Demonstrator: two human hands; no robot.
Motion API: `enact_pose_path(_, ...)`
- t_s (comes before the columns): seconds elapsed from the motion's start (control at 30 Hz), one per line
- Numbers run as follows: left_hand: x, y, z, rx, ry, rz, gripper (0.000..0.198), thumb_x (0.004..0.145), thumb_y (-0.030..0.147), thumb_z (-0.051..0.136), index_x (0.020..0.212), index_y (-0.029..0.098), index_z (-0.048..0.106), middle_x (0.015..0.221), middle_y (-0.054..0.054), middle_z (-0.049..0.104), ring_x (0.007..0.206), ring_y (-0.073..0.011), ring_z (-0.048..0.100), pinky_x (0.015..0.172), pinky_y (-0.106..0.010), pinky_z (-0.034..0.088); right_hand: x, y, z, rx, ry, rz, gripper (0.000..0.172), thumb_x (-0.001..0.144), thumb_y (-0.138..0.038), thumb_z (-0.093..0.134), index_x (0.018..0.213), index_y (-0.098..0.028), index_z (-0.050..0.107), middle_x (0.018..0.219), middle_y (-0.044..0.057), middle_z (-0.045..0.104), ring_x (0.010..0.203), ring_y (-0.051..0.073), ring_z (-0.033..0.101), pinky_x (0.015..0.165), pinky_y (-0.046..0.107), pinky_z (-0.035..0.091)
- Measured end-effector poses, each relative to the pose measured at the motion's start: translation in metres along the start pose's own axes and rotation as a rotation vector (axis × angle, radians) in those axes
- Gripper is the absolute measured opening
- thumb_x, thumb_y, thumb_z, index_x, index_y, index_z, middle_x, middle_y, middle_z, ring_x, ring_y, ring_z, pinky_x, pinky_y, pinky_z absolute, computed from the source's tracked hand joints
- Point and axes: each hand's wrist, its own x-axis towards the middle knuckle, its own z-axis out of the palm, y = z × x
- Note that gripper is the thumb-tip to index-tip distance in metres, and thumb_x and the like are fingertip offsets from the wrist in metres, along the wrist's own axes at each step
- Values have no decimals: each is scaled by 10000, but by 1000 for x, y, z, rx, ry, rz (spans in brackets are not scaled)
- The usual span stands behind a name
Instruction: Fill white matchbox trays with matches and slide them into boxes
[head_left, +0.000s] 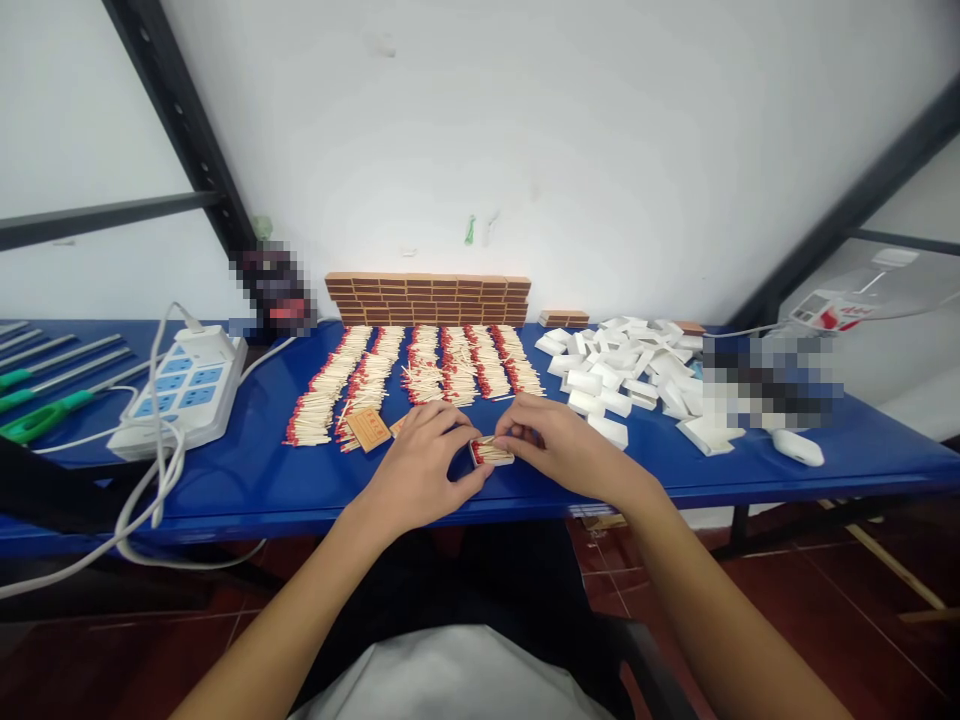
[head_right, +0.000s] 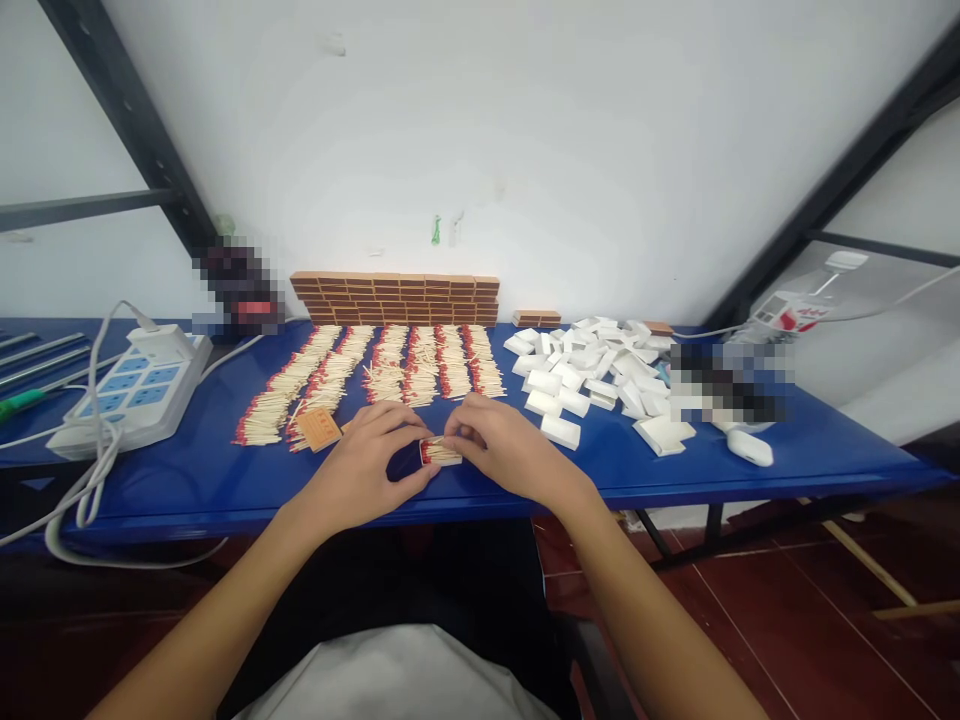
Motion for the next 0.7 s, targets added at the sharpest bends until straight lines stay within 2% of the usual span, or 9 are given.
enact_pose_path(0.33,-1,-1,1,3,0,-1,203,973,368,719,1083,200,748,1121,-81,724,1152,-280,629,1031,-473,484,4,3,-1,-31,-15,25,103,1022,-227,667,921,-221,654,921,25,611,839,190,597,744,319,458)
enact_pose_path(0.6,-1,-2,1,2,7,10,204,973,363,718,1079,192,747,1131,-84,721,1152,-276,626,1029,-468,484,7,3,1,-32,-53,13,114,1037,-229,638,923,-220,643,910,17,622,818,181,589,745,315,458)
enact_pose_path(0.7,-1,-1,0,3,-5,1,195,978,368,711,1067,198,749,1117,-80,723,1142,-278,629,1014,-472,488,6,1,0,-21,-65,13,126,1041,-279,643,930,-222,660,898,16,625,812,180,592,742,320,464)
